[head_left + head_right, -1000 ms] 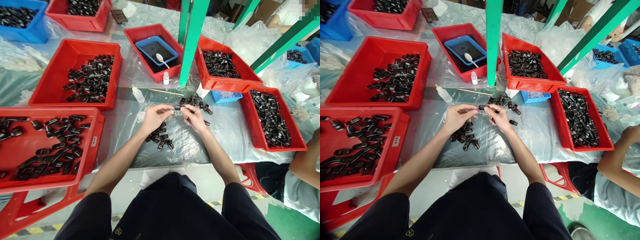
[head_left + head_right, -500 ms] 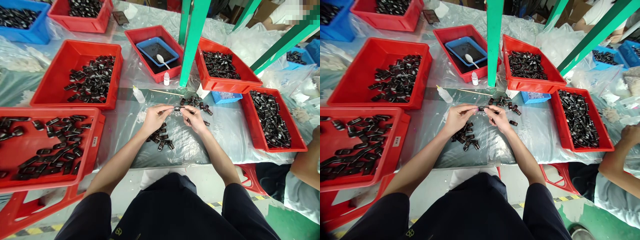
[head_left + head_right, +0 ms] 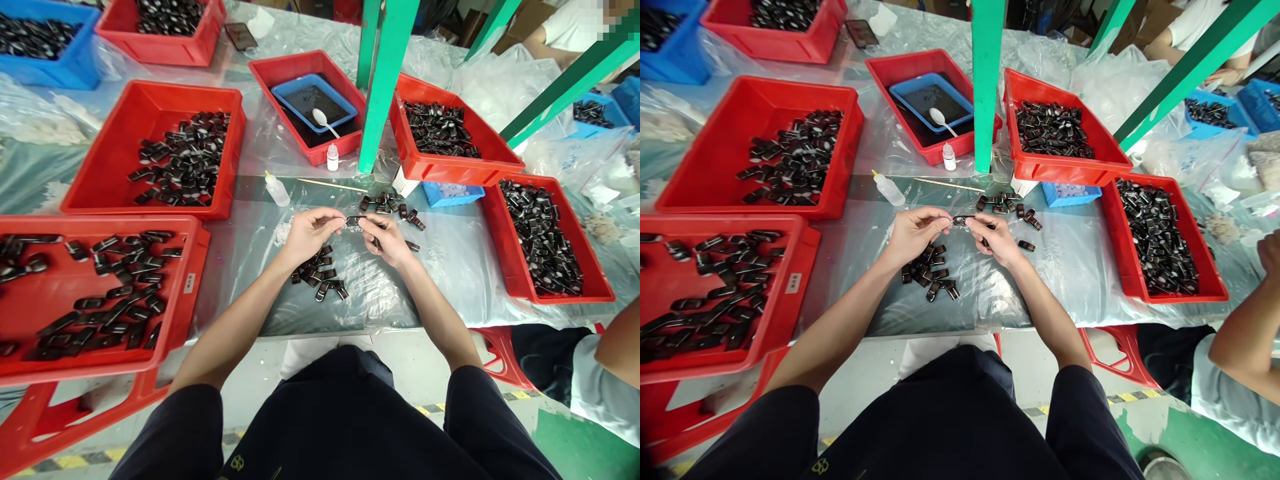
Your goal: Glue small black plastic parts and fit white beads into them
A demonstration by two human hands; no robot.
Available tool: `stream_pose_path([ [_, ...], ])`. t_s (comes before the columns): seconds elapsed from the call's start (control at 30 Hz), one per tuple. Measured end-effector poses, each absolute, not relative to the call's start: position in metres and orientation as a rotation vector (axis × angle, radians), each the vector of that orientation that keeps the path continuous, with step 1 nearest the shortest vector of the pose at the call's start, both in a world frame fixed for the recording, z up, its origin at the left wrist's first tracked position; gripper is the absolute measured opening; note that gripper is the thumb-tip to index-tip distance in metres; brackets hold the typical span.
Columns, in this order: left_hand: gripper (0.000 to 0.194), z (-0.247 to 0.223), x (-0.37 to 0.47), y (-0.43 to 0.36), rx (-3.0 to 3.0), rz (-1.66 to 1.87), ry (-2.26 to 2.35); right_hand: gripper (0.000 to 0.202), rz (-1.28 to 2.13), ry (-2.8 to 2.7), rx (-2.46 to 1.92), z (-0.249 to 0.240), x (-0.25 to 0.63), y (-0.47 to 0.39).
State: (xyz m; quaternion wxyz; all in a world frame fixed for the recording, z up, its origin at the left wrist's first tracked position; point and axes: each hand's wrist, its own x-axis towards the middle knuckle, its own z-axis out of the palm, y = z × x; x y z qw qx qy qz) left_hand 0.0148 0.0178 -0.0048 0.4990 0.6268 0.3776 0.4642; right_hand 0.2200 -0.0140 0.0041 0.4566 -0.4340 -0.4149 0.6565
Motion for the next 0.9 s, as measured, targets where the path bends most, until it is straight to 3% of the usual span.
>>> stream_pose_path([
  [0.5,0.042,-0.003,0.012,0.016,1.571,1.094,0.853,0.051,1.838,-1.022,-1.003,0.006,0.226,-0.015],
  [0.9,0.028,-0.011,0.018,0.012,1.662,1.157,0.890,0.055,1.664,-1.044,-1.045,0.005,0.216,-0.017],
])
